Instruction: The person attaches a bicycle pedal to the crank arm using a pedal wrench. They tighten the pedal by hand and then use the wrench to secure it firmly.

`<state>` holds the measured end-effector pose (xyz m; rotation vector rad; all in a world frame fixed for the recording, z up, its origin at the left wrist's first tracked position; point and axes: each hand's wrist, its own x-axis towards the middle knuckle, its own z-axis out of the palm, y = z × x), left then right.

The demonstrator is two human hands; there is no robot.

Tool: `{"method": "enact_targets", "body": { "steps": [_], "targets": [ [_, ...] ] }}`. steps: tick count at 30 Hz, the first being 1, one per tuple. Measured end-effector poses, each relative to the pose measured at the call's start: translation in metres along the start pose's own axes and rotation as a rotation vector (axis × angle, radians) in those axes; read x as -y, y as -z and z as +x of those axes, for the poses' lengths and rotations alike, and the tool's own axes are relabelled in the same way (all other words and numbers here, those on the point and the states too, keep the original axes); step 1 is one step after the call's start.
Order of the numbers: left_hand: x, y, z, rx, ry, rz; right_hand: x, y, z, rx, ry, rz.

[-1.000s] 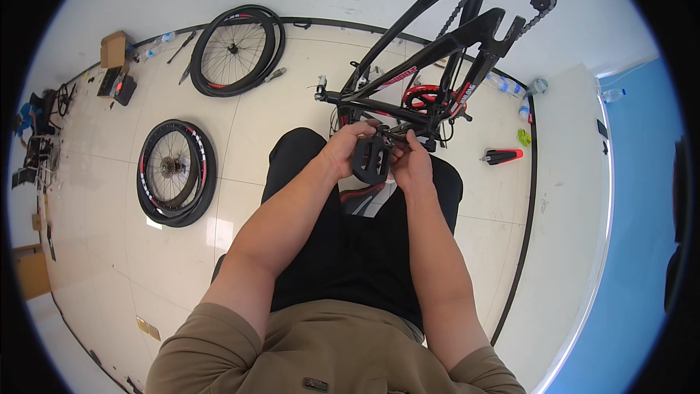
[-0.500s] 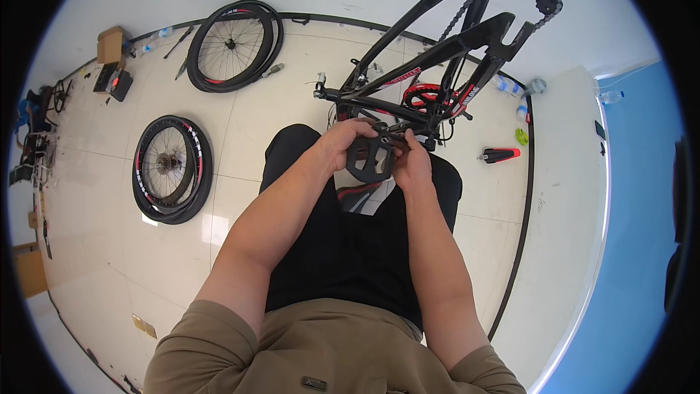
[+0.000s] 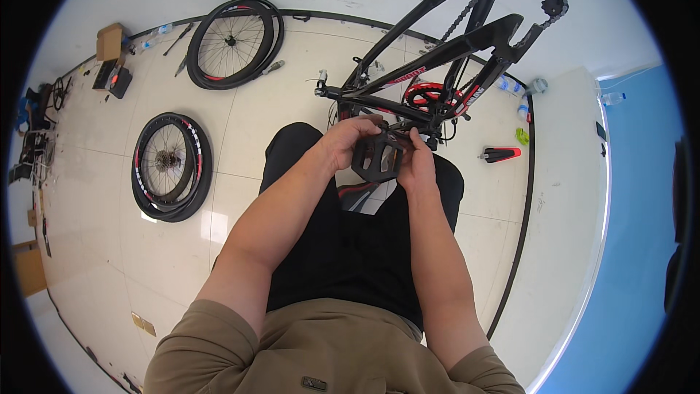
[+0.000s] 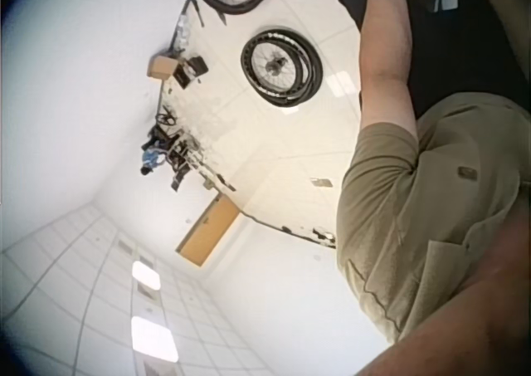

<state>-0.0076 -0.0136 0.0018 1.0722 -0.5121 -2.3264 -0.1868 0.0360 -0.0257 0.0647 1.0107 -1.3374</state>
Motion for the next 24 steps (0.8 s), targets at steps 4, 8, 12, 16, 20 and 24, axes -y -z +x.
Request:
{"method": "enact_targets", "body": {
  "steps": [4, 8, 12, 16, 20, 24],
  "targets": [
    [0.001, -0.001, -0.003, -0.011, -0.030, -0.020, 0.000, -0.004, -0.004, -0.005, -0.010, 0.013],
    [0.001, -0.002, -0.001, -0.019, -0.035, -0.028, -0.002, 0.023, 0.018, 0.096, -0.003, -0.048],
    [0.001, -0.001, 0.000, -0.024, -0.036, -0.033, -0.004, 0.026, 0.020, 0.094, 0.000, -0.061],
    [0.004, -0.001, -0.005, -0.003, -0.065, 0.005, -0.003, 0.021, 0.016, 0.091, 0.006, -0.056],
    [0.007, -0.002, -0.015, -0.035, -0.103, 0.027, -0.003, 0.002, 0.002, 0.008, 0.010, 0.009],
    [0.010, 0.002, -0.026, 0.008, -0.049, 0.046, -0.001, 0.002, -0.001, 0.015, 0.000, -0.007]
  ]
}}
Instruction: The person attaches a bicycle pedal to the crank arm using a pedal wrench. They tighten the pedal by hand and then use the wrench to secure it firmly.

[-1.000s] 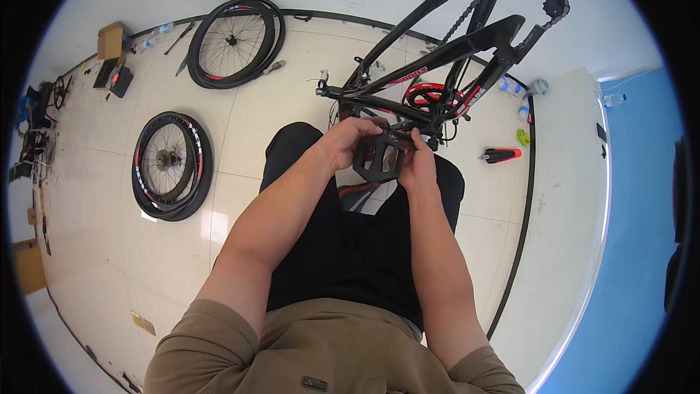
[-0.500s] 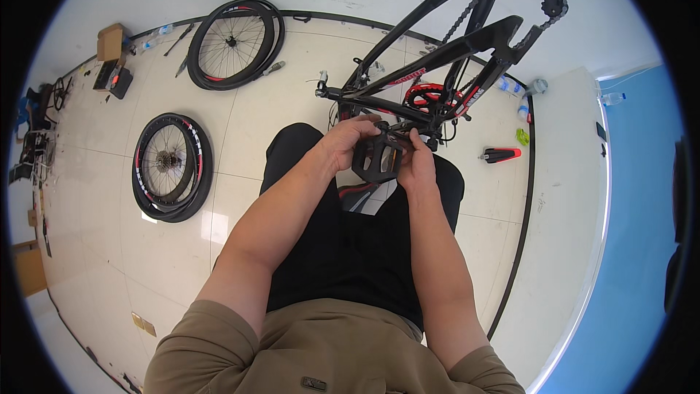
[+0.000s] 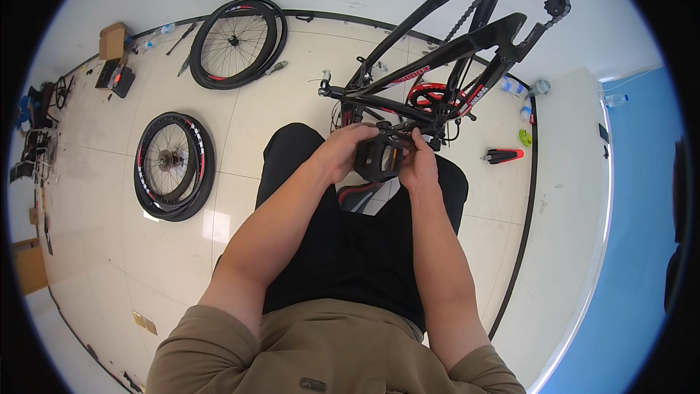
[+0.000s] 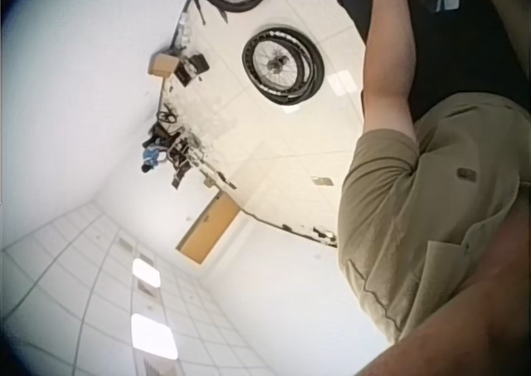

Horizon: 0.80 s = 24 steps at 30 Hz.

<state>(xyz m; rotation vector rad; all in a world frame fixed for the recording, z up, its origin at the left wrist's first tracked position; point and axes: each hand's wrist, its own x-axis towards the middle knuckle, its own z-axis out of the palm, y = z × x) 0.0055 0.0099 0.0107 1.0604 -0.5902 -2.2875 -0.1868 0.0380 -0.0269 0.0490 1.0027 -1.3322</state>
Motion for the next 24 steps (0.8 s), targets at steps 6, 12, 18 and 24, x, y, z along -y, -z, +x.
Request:
{"method": "enact_targets", "body": {
  "steps": [6, 12, 18, 24],
  "targets": [
    [0.012, -0.004, -0.019, -0.094, 0.060, 0.048, -0.002, 0.003, 0.001, 0.022, -0.022, 0.017],
    [0.013, 0.003, -0.024, -0.272, -0.089, 0.038, -0.002, 0.015, 0.011, 0.000, -0.059, -0.051],
    [0.022, 0.008, -0.033, -0.301, -0.235, -0.057, -0.007, 0.017, 0.014, -0.073, -0.021, -0.120],
    [0.040, 0.002, -0.029, -0.424, -0.034, 0.039, -0.006, 0.020, 0.013, -0.040, -0.018, -0.117]
  ]
}}
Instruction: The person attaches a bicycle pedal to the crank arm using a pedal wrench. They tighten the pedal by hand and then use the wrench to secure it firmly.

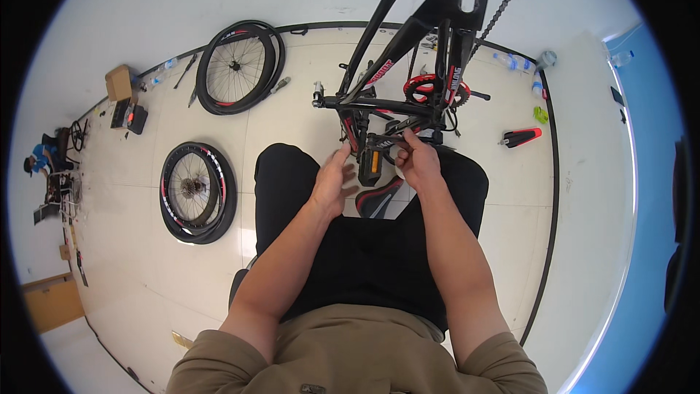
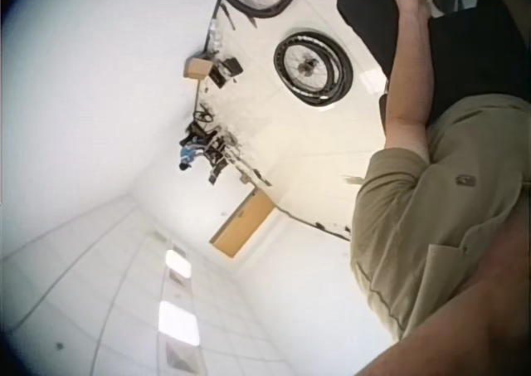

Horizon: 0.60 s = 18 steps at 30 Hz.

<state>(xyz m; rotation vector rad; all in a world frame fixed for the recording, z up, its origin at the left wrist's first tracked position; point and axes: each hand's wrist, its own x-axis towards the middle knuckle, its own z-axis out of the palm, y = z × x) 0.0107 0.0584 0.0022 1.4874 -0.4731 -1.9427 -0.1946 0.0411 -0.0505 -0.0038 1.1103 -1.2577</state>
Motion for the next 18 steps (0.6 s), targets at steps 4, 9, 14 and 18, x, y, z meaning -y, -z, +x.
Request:
{"method": "enact_targets", "body": {
  "steps": [4, 9, 14, 18],
  "targets": [
    [0.002, -0.004, 0.008, 0.185, 0.105, -0.190, 0.001, 0.001, 0.000, 0.044, -0.005, 0.015],
    [0.015, -0.001, 0.006, 0.039, -0.118, -0.177, 0.003, 0.002, -0.001, 0.065, 0.008, 0.028],
    [0.019, 0.011, 0.006, -0.062, -0.245, -0.204, 0.004, -0.001, -0.004, 0.038, -0.005, 0.027],
    [0.018, 0.010, -0.002, -0.044, -0.410, -0.185, 0.003, -0.002, -0.004, 0.041, 0.000, 0.028]
  ]
}}
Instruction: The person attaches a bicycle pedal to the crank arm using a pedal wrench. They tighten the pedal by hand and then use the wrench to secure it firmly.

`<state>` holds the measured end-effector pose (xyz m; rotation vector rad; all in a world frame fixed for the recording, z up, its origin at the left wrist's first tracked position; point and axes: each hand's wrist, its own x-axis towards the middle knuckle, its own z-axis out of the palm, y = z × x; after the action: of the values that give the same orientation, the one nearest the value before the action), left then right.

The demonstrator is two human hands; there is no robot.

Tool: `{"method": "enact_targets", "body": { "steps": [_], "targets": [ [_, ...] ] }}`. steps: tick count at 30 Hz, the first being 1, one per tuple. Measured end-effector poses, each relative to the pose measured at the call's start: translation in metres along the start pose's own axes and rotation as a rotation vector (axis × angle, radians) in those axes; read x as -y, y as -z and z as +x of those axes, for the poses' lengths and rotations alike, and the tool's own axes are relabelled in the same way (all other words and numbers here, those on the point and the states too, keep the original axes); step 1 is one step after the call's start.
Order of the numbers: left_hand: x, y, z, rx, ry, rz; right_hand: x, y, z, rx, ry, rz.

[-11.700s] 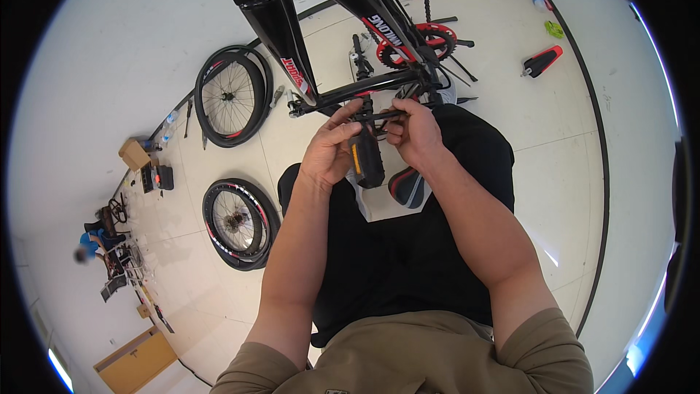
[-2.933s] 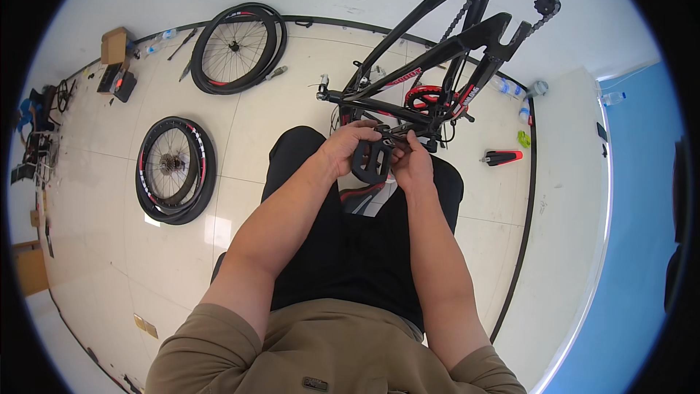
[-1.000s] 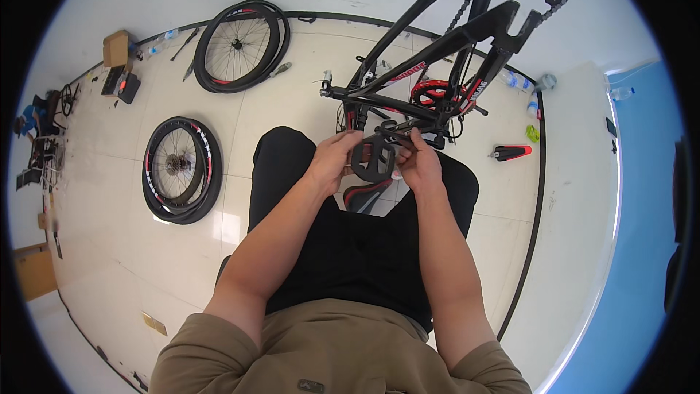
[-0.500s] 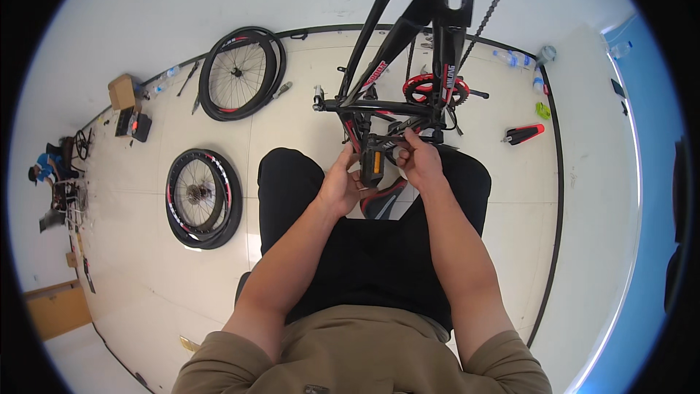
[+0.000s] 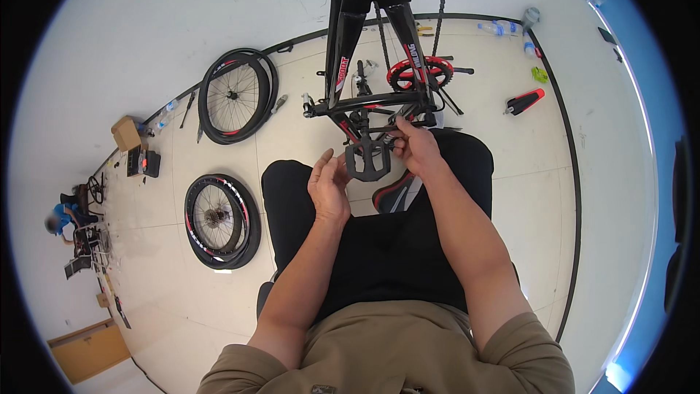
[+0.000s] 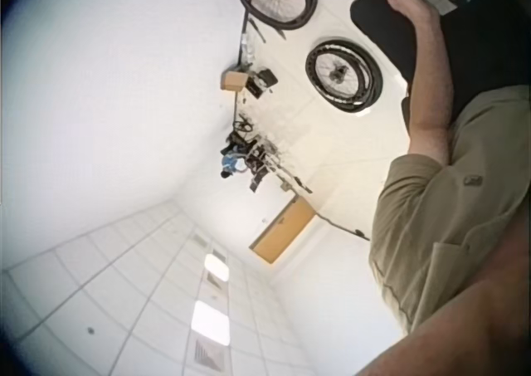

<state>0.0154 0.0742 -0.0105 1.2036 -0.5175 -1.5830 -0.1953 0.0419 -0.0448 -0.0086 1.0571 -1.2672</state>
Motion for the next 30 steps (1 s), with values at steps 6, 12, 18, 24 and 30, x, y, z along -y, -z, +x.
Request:
{"method": "enact_targets", "body": {
  "steps": [6, 12, 18, 24, 30],
  "targets": [
    [-0.002, -0.001, 0.001, 0.040, -0.076, -0.092, -0.002, 0.001, 0.002, 0.027, 0.006, -0.002],
    [-0.002, -0.005, -0.001, 0.146, -0.136, -0.049, -0.004, 0.001, 0.004, 0.019, 0.023, -0.005],
    [0.006, -0.007, -0.007, 0.322, -0.291, 0.226, -0.005, -0.001, 0.005, -0.003, 0.043, -0.005],
    [0.005, -0.022, -0.025, 0.559, -0.874, 1.199, -0.010, 0.004, 0.010, -0.036, 0.058, -0.044],
    [0.010, -0.020, -0.021, 0.679, -0.957, 1.361, -0.011, 0.004, 0.011, -0.014, 0.078, -0.028]
  ]
}}
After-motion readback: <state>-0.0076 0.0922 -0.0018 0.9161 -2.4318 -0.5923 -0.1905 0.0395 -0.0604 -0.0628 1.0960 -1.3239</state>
